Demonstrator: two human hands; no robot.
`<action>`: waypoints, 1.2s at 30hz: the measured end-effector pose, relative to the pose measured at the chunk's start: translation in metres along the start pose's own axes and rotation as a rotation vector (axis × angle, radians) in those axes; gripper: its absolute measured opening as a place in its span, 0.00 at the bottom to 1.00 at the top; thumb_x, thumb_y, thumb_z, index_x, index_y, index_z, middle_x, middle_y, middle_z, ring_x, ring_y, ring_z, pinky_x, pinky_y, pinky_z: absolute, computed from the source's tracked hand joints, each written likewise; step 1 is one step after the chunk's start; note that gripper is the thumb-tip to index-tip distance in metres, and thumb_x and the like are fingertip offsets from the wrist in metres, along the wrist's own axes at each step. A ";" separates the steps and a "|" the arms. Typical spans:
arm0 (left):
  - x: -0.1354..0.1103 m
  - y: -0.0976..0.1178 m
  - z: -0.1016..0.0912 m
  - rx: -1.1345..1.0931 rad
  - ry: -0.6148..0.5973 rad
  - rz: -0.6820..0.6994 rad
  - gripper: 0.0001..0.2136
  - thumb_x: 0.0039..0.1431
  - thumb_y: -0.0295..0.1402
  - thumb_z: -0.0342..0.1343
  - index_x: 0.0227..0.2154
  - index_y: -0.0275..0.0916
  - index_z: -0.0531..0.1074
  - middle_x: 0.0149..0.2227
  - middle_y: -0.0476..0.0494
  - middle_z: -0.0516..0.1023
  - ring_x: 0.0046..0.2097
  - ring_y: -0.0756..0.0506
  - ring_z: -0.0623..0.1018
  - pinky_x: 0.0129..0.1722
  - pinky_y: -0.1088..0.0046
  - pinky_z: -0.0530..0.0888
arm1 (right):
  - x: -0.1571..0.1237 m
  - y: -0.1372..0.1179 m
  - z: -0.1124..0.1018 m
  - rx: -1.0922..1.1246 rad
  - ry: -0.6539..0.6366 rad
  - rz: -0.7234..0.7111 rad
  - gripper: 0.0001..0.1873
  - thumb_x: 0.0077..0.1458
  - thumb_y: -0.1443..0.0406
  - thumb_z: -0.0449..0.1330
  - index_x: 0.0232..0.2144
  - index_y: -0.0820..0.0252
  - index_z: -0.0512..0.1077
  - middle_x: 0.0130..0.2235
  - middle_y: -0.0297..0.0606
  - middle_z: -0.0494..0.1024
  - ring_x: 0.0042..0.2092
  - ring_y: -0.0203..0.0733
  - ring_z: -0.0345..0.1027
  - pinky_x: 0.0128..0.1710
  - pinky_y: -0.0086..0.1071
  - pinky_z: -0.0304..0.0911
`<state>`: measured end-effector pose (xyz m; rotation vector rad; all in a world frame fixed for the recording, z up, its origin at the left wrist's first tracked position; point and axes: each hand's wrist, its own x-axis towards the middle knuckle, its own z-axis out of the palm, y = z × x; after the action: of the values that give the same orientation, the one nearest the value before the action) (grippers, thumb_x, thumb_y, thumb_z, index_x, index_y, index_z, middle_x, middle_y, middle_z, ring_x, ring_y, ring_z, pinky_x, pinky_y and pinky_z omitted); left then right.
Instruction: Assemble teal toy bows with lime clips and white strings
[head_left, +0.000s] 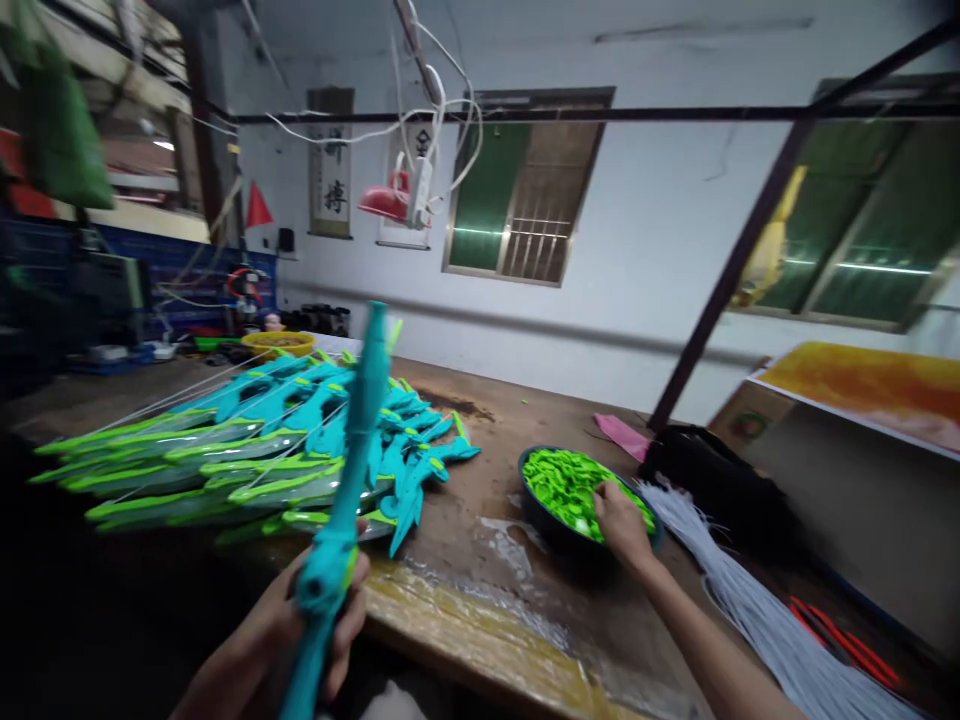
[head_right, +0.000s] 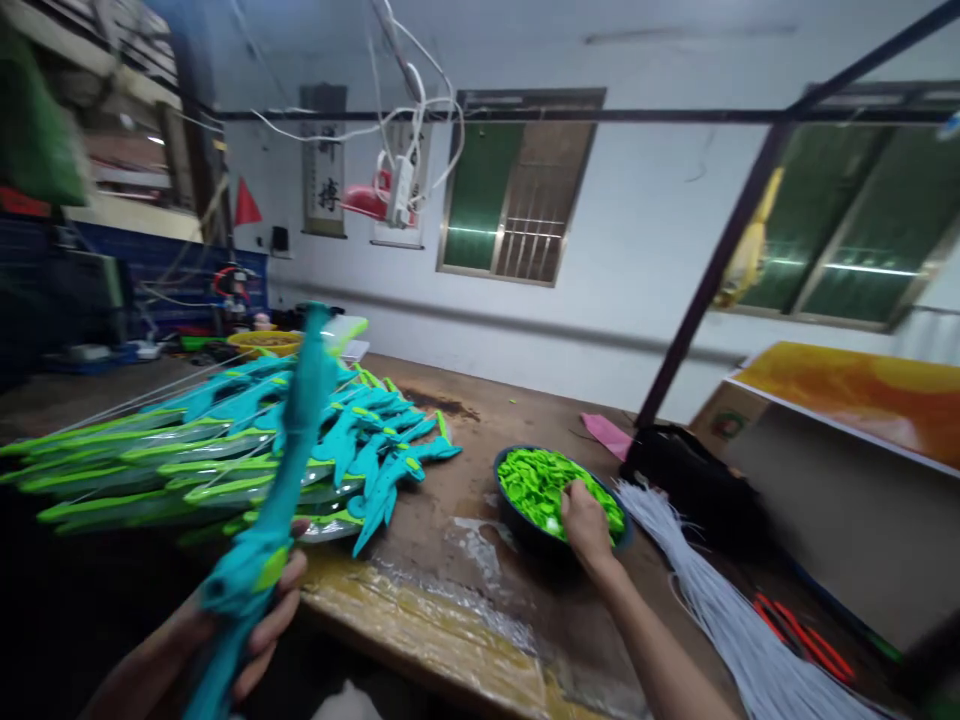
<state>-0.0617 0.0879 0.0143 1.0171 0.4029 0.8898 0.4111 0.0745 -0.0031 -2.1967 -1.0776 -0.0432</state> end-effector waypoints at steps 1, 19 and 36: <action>0.004 0.005 0.005 0.021 0.064 -0.011 0.43 0.42 0.56 0.72 0.57 0.46 0.59 0.27 0.52 0.76 0.19 0.52 0.72 0.16 0.80 0.70 | -0.004 -0.013 -0.002 0.076 0.002 -0.058 0.12 0.68 0.59 0.60 0.40 0.65 0.74 0.35 0.35 0.78 0.33 0.37 0.75 0.36 0.35 0.74; -0.007 -0.018 0.056 -0.036 0.221 0.045 0.23 0.57 0.40 0.67 0.50 0.40 0.64 0.47 0.40 0.81 0.50 0.41 0.80 0.47 0.67 0.75 | -0.201 -0.177 -0.021 0.001 0.193 -1.663 0.20 0.67 0.74 0.45 0.46 0.75 0.75 0.44 0.56 0.82 0.48 0.55 0.77 0.47 0.46 0.77; -0.022 -0.027 0.068 0.127 0.204 0.178 0.22 0.61 0.41 0.63 0.51 0.43 0.59 0.42 0.45 0.79 0.44 0.43 0.78 0.46 0.68 0.74 | -0.215 -0.194 -0.028 0.380 0.016 -1.207 0.07 0.69 0.71 0.54 0.43 0.60 0.72 0.41 0.46 0.76 0.42 0.45 0.71 0.39 0.37 0.73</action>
<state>-0.0173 0.0265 0.0221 1.0943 0.5525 1.1451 0.1391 -0.0078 0.0605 -0.9700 -2.0328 -0.3461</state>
